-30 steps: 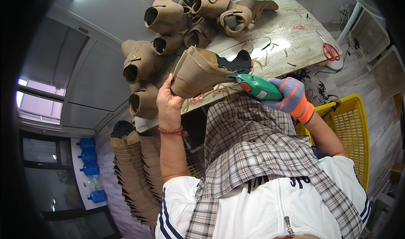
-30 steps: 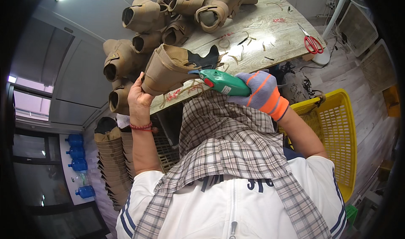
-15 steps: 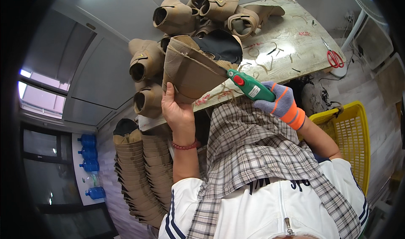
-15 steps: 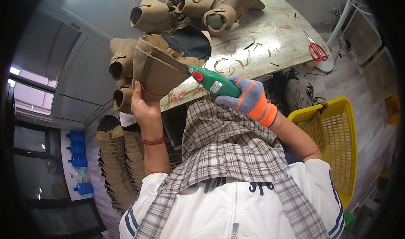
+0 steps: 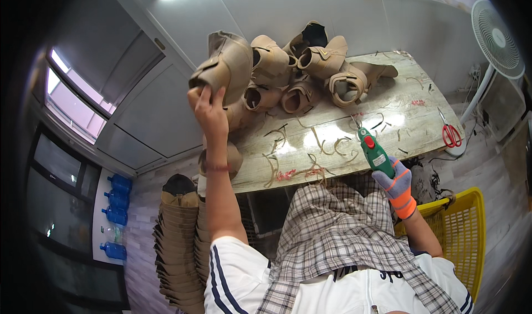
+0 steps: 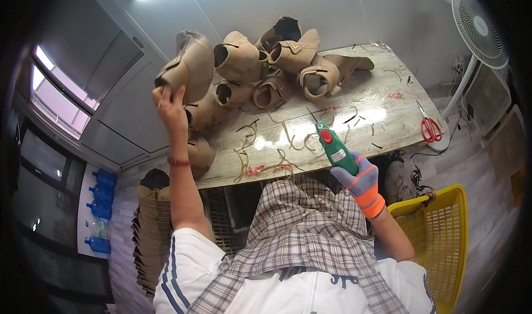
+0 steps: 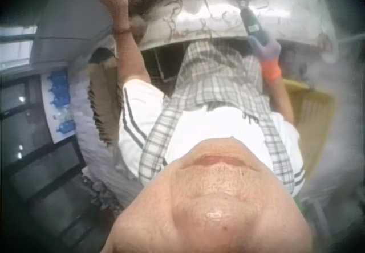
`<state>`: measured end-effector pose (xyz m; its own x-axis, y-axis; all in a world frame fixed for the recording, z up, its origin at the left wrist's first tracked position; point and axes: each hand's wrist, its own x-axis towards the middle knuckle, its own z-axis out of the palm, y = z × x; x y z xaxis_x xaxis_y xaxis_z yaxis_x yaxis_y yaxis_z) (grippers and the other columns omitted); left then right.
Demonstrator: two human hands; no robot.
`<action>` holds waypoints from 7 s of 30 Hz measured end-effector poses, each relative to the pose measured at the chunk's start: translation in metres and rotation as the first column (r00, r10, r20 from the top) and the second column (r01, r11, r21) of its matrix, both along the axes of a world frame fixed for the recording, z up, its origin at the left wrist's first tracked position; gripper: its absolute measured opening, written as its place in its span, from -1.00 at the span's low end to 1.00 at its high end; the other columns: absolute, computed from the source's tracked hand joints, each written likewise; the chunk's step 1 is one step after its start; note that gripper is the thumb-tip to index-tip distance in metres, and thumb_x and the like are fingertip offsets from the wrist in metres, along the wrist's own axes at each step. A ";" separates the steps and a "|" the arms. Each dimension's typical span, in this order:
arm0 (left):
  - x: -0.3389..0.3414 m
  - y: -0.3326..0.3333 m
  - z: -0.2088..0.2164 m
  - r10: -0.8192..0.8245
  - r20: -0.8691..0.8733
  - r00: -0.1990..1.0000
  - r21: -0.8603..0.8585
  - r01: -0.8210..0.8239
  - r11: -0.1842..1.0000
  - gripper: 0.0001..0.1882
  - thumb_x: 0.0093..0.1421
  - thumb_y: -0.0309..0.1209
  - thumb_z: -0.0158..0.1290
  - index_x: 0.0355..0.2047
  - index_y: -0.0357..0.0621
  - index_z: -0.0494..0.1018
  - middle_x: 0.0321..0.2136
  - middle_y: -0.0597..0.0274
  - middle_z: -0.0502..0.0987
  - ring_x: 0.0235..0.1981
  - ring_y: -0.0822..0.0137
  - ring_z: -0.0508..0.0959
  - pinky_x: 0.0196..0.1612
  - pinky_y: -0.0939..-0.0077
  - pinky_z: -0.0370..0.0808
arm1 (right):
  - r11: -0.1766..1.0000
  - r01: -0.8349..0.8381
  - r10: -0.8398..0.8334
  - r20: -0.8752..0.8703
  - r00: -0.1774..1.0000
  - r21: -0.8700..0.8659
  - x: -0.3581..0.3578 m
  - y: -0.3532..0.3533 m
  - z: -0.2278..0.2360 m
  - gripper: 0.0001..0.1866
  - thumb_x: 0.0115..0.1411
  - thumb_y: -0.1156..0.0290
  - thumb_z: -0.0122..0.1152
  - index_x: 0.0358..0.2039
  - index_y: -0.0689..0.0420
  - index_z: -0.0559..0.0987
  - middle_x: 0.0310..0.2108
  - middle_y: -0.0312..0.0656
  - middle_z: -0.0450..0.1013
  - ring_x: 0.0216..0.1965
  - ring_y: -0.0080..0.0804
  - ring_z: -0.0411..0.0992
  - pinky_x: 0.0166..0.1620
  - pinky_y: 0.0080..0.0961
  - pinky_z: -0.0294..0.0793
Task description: The person uses a rotary tool to grind the edges of several beige shoe uppers, then switches to scissors to trim the interior lining. Finished pieces are placed on the table while new ones are picked from a stack.
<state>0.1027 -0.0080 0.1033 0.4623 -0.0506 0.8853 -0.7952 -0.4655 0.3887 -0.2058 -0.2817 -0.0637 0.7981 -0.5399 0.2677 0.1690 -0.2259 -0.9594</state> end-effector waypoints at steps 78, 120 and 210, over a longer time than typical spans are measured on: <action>-0.048 0.013 -0.107 -0.994 -0.093 -0.057 -0.892 -0.439 0.108 -0.69 0.45 -0.39 -0.28 -0.02 -0.27 0.42 0.09 -0.14 0.46 0.14 -0.02 0.45 0.25 -0.10 0.33 | 0.474 0.168 -0.104 0.134 0.986 -0.864 -0.028 -0.021 0.030 -0.43 -0.26 0.05 0.60 -0.26 0.07 0.62 -0.54 -0.15 0.51 -0.55 -0.13 0.45 -0.45 -0.36 0.45; -0.149 -0.042 -0.136 -0.982 -0.170 0.087 -0.805 0.562 0.189 -0.58 0.26 -0.63 0.05 0.15 -0.28 0.41 0.19 0.15 0.41 0.17 0.31 0.40 0.26 0.34 0.24 | 0.991 -0.102 0.101 -0.011 0.995 -0.082 0.005 0.021 0.040 -0.39 -0.08 0.15 0.58 -0.08 0.24 0.59 -0.38 -0.23 0.61 -0.39 -0.67 0.50 -0.28 -0.61 0.54; -0.160 0.171 -0.026 -0.498 -0.717 0.488 -0.438 0.241 0.866 -0.63 0.39 -0.38 -0.12 0.10 -0.38 0.38 0.00 0.08 0.52 0.00 0.29 0.53 0.10 0.42 0.43 | 0.218 0.193 -0.896 -0.118 0.429 -0.957 -0.079 -0.440 -0.137 -0.42 0.22 -0.12 0.04 -0.05 0.14 0.58 -0.01 0.03 0.49 0.02 0.02 0.45 0.08 -0.15 0.43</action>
